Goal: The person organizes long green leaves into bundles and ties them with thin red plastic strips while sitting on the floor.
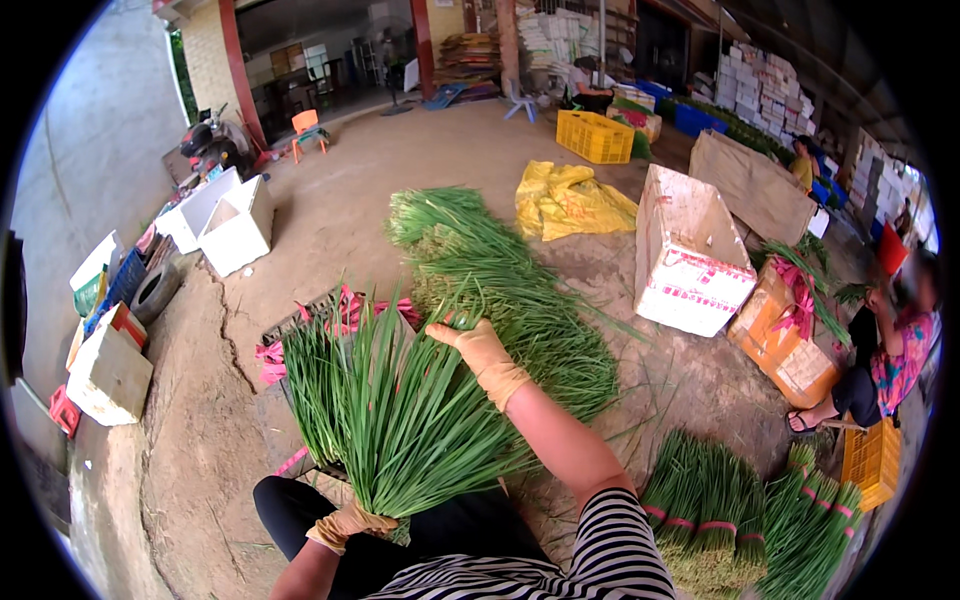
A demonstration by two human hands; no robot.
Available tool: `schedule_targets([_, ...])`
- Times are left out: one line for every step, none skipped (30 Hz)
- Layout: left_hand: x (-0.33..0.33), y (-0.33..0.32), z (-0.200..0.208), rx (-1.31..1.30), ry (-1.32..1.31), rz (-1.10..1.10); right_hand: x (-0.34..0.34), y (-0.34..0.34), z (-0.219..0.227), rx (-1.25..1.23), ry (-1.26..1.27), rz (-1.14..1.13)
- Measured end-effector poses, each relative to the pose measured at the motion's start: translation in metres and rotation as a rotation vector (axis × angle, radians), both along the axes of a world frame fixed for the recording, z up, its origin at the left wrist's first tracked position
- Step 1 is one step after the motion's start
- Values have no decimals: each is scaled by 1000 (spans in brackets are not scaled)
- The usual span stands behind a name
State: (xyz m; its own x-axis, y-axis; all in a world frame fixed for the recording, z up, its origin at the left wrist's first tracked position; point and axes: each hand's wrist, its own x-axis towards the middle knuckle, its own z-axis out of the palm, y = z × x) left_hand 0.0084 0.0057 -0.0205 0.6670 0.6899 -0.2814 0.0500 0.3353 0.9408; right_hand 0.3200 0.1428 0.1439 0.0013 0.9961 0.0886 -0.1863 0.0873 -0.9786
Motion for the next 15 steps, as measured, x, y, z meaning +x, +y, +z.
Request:
schedule_targets([0, 0, 0, 102, 25, -8, -1, -1, 0, 13, 13, -15])
schedule_targets([1, 0, -1, 203, 49, -16, -2, -3, 1, 23, 52, -10])
schedule_targets([1, 0, -3, 226, 15, 3, -3, -5, 2, 33, 91, -4])
schedule_targets([2, 0, -5, 249, -19, 21, -4, -7, 3, 44, 130, 1])
schedule_targets([2, 0, -7, 272, -53, 39, -5, -9, 6, 63, 160, 22])
schedule_targets([2, 0, -8, 189, -59, 36, -6, -12, 8, 81, 190, 41])
schedule_targets([0, 1, -8, 107, -65, 32, -7, -14, 9, 100, 221, 60])
schedule_targets([-1, 1, -9, 24, -71, 29, -7, -15, 9, 78, 185, 16])
schedule_targets([-1, 1, -8, -3, -60, 24, -7, -16, 7, 55, 151, -28])
schedule_targets([-1, 1, -6, -30, -48, 19, -8, -17, 6, 32, 117, -71])
schedule_targets([-1, 0, -5, -57, -37, 15, -7, -19, 7, 11, 83, -91])
schedule_targets([-1, 0, -5, -47, -18, 34, -7, -22, 10, -9, 47, -109])
schedule_targets([0, -1, -5, -36, 1, 54, -7, -24, 12, -29, 11, -127])
schedule_targets([1, -2, -5, -26, 20, 74, -8, -24, 11, -25, 9, -140])
schedule_targets([3, -2, 0, 13, 49, 48, -7, -24, 10, -24, 7, -158])
